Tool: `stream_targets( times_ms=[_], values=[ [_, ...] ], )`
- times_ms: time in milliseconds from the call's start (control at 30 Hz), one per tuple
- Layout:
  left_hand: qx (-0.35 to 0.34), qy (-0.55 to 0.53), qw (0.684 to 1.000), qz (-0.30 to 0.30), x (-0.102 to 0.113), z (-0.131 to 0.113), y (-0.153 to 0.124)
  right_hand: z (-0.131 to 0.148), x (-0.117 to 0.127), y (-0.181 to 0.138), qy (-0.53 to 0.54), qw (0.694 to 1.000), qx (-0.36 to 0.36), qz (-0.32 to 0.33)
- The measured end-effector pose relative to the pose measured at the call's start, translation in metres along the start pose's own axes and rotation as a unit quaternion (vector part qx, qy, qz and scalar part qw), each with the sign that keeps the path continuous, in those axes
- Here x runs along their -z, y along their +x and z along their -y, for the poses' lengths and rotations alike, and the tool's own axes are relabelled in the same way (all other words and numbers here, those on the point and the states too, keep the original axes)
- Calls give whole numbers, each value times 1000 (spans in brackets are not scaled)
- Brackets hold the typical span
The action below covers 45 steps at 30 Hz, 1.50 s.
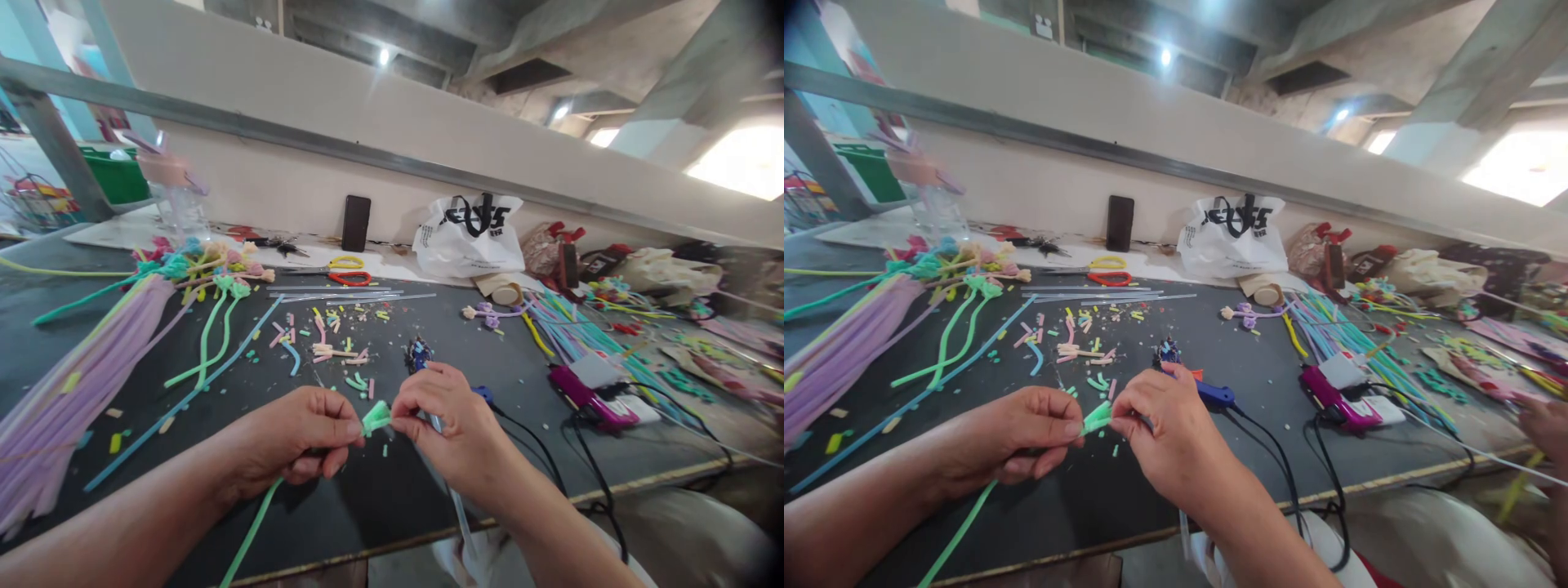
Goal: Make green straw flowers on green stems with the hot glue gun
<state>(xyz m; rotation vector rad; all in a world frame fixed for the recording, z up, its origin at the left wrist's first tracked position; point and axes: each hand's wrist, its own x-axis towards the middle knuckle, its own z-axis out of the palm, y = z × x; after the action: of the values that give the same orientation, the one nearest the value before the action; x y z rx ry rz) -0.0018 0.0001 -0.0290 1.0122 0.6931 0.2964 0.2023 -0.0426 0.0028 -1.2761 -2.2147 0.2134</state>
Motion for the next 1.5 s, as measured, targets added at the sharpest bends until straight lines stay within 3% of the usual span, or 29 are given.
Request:
stream_targets(
  times_ms=[567,967,1167,1500],
  values=[
    [-5,60,998,-7,2,6,5,0,-5,0,-22,999,31,4],
    [-16,151,988,-42,1,9,9,-2,-4,-1,-34,997,31,61],
    [-68,213,973,-55,-3,8,8,-3,-5,-2,-50,995,40,77],
    [-70,238,967,-64,-5,7,7,-1,-4,-2,-56,992,31,109]
  ],
)
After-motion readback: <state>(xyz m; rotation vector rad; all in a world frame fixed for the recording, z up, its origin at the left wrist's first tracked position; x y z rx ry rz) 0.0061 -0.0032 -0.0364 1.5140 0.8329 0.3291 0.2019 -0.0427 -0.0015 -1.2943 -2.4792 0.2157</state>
